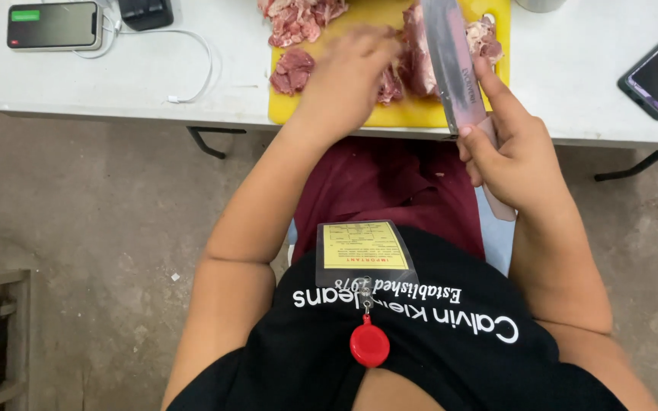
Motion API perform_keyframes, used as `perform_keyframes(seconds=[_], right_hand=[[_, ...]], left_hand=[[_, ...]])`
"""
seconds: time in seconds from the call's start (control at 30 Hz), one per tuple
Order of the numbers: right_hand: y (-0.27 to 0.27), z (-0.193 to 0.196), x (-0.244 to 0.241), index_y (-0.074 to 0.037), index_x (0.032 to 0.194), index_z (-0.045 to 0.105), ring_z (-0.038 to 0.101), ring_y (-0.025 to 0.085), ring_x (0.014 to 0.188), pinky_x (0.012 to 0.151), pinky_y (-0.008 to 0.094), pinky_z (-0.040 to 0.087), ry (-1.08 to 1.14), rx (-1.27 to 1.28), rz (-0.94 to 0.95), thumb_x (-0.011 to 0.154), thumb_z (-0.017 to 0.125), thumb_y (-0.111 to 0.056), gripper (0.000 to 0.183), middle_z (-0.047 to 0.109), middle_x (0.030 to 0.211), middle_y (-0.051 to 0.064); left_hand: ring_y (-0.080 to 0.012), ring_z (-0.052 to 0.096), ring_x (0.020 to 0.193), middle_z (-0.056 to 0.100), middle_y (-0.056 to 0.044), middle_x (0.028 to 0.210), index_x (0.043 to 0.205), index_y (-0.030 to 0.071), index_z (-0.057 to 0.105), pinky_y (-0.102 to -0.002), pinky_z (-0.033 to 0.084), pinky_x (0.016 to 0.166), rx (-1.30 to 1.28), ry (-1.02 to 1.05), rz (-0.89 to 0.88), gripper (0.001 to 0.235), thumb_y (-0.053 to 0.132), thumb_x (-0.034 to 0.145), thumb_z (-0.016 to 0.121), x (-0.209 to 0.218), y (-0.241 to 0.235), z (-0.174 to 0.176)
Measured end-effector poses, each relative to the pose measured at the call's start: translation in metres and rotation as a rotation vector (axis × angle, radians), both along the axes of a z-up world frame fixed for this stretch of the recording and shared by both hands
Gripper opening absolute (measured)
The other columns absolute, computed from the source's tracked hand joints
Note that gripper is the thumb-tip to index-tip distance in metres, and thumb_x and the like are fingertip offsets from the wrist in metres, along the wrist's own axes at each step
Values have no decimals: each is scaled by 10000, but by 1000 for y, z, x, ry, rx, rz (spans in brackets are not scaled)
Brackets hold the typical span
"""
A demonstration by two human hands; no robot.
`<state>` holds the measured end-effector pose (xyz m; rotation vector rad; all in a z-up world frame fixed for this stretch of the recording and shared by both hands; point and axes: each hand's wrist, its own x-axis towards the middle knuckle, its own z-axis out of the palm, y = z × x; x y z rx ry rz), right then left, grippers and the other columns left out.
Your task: The person cuts a large piece of raw meat into smaller chunks using a knife on a yellow cutting board. They also use their hands to pull apart and separate the meat fibers during the process.
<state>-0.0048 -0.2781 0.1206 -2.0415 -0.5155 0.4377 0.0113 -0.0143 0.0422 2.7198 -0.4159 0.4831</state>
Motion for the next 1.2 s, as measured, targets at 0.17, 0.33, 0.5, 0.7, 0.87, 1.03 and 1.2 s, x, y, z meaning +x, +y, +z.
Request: perform_keyframes(seconds=[0.17, 0.33, 0.5, 0.7, 0.87, 1.03, 1.2], right_hand=[[-15, -7, -1, -211, 1670, 296, 552, 127, 484, 603, 258, 541, -42, 8, -3, 1013, 514, -29, 716, 620, 755, 71], [-22, -17, 3, -163, 1680, 288, 507, 116, 506, 569, 254, 506, -10, 40, 0, 1008, 512, -12, 723, 597, 779, 86], [-11, -20, 3, -205, 1668, 277, 555, 119, 470, 615, 221, 537, 3, 84, 65, 1028, 514, -6, 710, 632, 774, 80], [0, -9, -3, -229, 1662, 297, 547, 128, 491, 654, 237, 524, 57, -12, 1, 963, 476, -10, 755, 621, 770, 60], [6, -28, -1, -228, 1661, 280, 546, 124, 471, 563, 243, 518, 114, -17, 29, 997, 487, -8, 729, 617, 767, 66], [37, -30, -7, -280, 1663, 198, 605, 159, 472, 575, 289, 579, 129, -128, 62, 1006, 484, -85, 742, 641, 744, 32], [47, -31, -8, -267, 1650, 264, 602, 158, 461, 695, 273, 578, 85, -160, 60, 1017, 479, -120, 684, 649, 732, 18]], left_hand=[[-401, 580, 1021, 684, -173, 1128, 1199, 36, 677, -527, 468, 883, -18, 203, -29, 331, 56, 876, 611, 23, 11, -7], [-388, 617, 993, 662, -187, 1054, 1145, 48, 696, -452, 463, 888, -171, 291, -113, 386, 51, 777, 814, 13, 41, 6], [-142, 730, 907, 709, -85, 1061, 1204, 54, 613, -287, 522, 361, -458, 418, -261, 330, -113, 921, 602, -4, 35, 80], [-397, 599, 652, 659, -95, 741, 856, 99, 595, -532, 404, 577, 43, 21, 197, 322, 305, 943, 826, 21, 67, 25], [-401, 630, 929, 672, -165, 999, 1048, 51, 703, -506, 485, 738, -140, 84, 77, 218, 104, 852, 780, -8, 34, 9], [-405, 567, 1028, 608, -182, 1087, 1072, -26, 663, -500, 486, 892, -250, 121, 139, 223, -3, 850, 668, -30, 11, 3], [-345, 564, 918, 639, -123, 993, 967, -4, 685, -460, 481, 843, -355, -167, 134, 83, 37, 970, 612, -28, -4, 0]])
